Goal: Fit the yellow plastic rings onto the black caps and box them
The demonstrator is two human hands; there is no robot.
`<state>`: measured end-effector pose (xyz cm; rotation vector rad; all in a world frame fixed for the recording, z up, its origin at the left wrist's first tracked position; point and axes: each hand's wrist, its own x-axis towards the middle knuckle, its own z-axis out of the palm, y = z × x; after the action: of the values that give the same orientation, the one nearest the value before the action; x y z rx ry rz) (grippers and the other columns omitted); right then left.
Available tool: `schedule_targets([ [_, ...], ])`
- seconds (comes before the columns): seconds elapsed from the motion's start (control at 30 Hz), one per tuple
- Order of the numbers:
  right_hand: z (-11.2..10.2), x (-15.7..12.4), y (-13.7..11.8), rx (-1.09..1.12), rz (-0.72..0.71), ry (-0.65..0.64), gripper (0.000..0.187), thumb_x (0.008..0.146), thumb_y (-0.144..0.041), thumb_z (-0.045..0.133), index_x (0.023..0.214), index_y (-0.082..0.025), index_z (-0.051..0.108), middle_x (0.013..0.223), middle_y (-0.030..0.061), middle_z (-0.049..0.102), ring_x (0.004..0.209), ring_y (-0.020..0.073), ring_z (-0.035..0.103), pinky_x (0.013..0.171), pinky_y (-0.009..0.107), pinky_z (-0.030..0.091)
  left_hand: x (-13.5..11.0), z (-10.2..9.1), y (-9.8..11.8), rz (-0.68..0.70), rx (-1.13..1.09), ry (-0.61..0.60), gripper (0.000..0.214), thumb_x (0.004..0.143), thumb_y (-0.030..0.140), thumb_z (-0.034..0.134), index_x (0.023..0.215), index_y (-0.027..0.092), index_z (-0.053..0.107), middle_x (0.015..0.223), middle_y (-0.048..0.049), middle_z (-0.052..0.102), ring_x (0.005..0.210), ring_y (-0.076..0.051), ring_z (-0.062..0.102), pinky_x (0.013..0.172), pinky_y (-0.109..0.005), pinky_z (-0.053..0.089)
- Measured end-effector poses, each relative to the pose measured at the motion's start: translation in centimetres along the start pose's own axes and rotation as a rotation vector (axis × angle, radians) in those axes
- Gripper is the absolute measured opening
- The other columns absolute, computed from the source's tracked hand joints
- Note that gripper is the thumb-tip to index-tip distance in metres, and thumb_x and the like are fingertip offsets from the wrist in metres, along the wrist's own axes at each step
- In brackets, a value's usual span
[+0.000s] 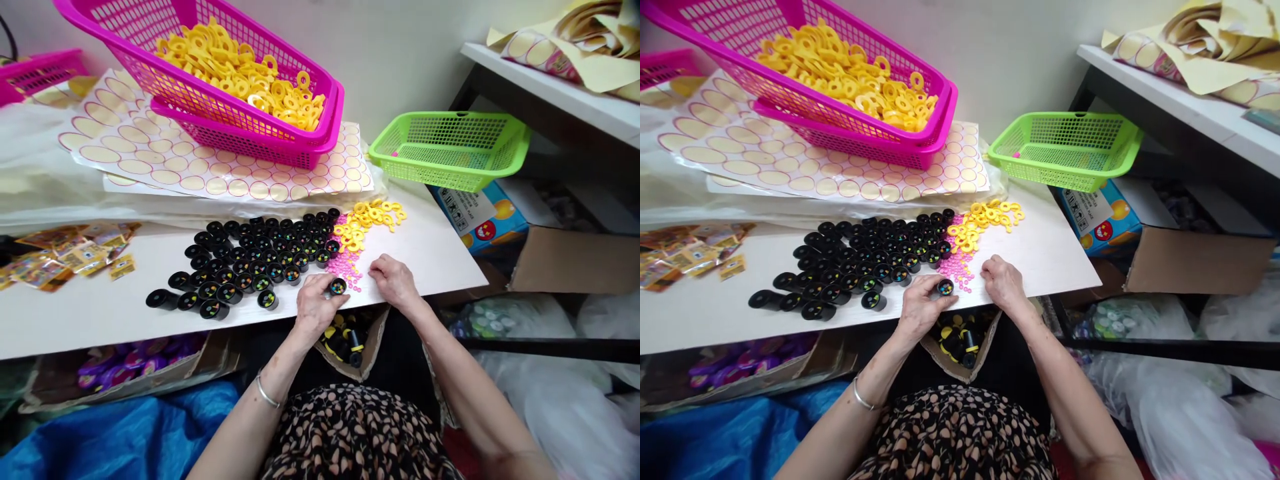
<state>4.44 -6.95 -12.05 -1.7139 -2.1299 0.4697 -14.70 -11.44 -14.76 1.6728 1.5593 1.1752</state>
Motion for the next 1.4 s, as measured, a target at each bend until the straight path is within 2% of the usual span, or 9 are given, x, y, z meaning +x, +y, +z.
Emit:
schedule_targets([
  [0.1, 0.1, -0.7, -1.5, 0.157, -0.115, 0.047, 0.014, 0.082, -0.018, 0.047, 0.078, -0.018, 0.059, 0.079, 0.0028, 0.054, 0.076, 0.0146, 0.053, 0.07, 0.024, 0.039, -0.1, 0.0, 0.2, 0.012, 0.015, -0.001, 0.03, 0.059, 0.019, 0.076, 0.087, 0.02, 0.066, 0.088, -0.0026, 0.063, 0.088, -0.019, 0.055, 0.079, -0.033, 0.046],
  [0.2, 0.2, -1.3, -3.4, 0.353, -0.284, 0.009, 0.013, 0.083, -0.017, 0.046, 0.08, -0.018, 0.058, 0.077, 0.002, 0.053, 0.074, 0.0136, 0.052, 0.069, 0.023, 0.04, -0.1, 0.1, 0.3, 0.025, 0.039, -0.013, 0.027, 0.062, 0.021, 0.073, 0.088, 0.021, 0.066, 0.086, -0.0024, 0.063, 0.088, -0.019, 0.054, 0.078, -0.031, 0.045],
  [0.27, 0.4, -1.5, -4.4, 0.377, -0.341, -0.018, 0.013, 0.084, -0.017, 0.046, 0.08, -0.018, 0.059, 0.076, 0.0019, 0.053, 0.074, 0.014, 0.051, 0.069, 0.024, 0.04, -0.2, 0.1, 0.3, 0.043, 0.059, -0.009, 0.026, 0.063, 0.02, 0.072, 0.089, 0.021, 0.066, 0.086, -0.0021, 0.063, 0.087, -0.019, 0.054, 0.077, -0.031, 0.045],
  [0.77, -0.3, -0.8, -6.9, -0.1, -0.441, -0.139, 0.023, 0.083, -0.01, 0.04, 0.072, -0.015, 0.06, 0.072, 0.0034, 0.051, 0.068, 0.0143, 0.045, 0.063, 0.025, 0.034, -0.3, 0.0, 0.5, 0.105, 0.084, -0.006, 0.023, 0.062, 0.008, 0.063, 0.081, 0.02, 0.065, 0.077, -0.0011, 0.064, 0.083, -0.019, 0.053, 0.074, -0.031, 0.044],
  [1.0, -0.5, -0.8, -8.8, -0.349, -0.485, -0.227, 0.018, 0.078, -0.007, 0.046, 0.08, -0.013, 0.063, 0.077, 0.0088, 0.056, 0.075, 0.0195, 0.048, 0.067, 0.03, 0.034, -0.2, -0.1, 0.4, 0.147, 0.065, 0.016, 0.013, 0.068, 0.008, 0.055, 0.071, 0.019, 0.062, 0.072, -0.0012, 0.063, 0.076, -0.017, 0.053, 0.069, -0.029, 0.044],
  [1.1, -0.8, -0.3, -8.3, -0.233, -0.468, -0.264, 0.016, 0.077, -0.008, 0.048, 0.079, -0.014, 0.063, 0.077, 0.0073, 0.058, 0.074, 0.018, 0.05, 0.066, 0.029, 0.035, -0.2, -0.2, 0.4, 0.142, 0.065, 0.002, 0.015, 0.066, 0.009, 0.057, 0.075, 0.019, 0.064, 0.074, -0.0013, 0.063, 0.078, -0.017, 0.053, 0.07, -0.029, 0.044],
  [1.2, -1.1, 0.9, -6.4, 0.083, -0.436, -0.287, 0.013, 0.079, -0.012, 0.051, 0.077, -0.017, 0.063, 0.074, 0.0018, 0.058, 0.072, 0.0139, 0.051, 0.067, 0.024, 0.038, -0.2, -0.1, 0.3, 0.125, 0.083, -0.014, 0.021, 0.065, 0.012, 0.064, 0.083, 0.021, 0.065, 0.078, -0.0012, 0.063, 0.081, -0.018, 0.053, 0.072, -0.03, 0.045],
  [1.3, -0.9, 2.7, -4.5, 0.183, -0.233, -0.067, 0.009, 0.081, -0.02, 0.053, 0.078, -0.017, 0.061, 0.075, 0.001, 0.057, 0.072, 0.0134, 0.052, 0.067, 0.024, 0.039, -0.2, 0.0, 0.0, 0.107, 0.083, 0.007, 0.023, 0.064, 0.017, 0.069, 0.086, 0.021, 0.065, 0.082, -0.0017, 0.064, 0.083, -0.019, 0.054, 0.074, -0.031, 0.046],
  [1.4, -0.1, 4.1, -3.6, -0.002, 0.045, 0.106, 0.016, 0.08, -0.031, 0.054, 0.081, -0.016, 0.059, 0.082, 0.004, 0.056, 0.075, 0.0156, 0.052, 0.067, 0.025, 0.037, -0.2, 0.1, -0.2, 0.099, 0.068, 0.011, 0.026, 0.062, 0.02, 0.072, 0.087, 0.021, 0.066, 0.085, -0.0021, 0.064, 0.085, -0.019, 0.055, 0.075, -0.032, 0.046],
])
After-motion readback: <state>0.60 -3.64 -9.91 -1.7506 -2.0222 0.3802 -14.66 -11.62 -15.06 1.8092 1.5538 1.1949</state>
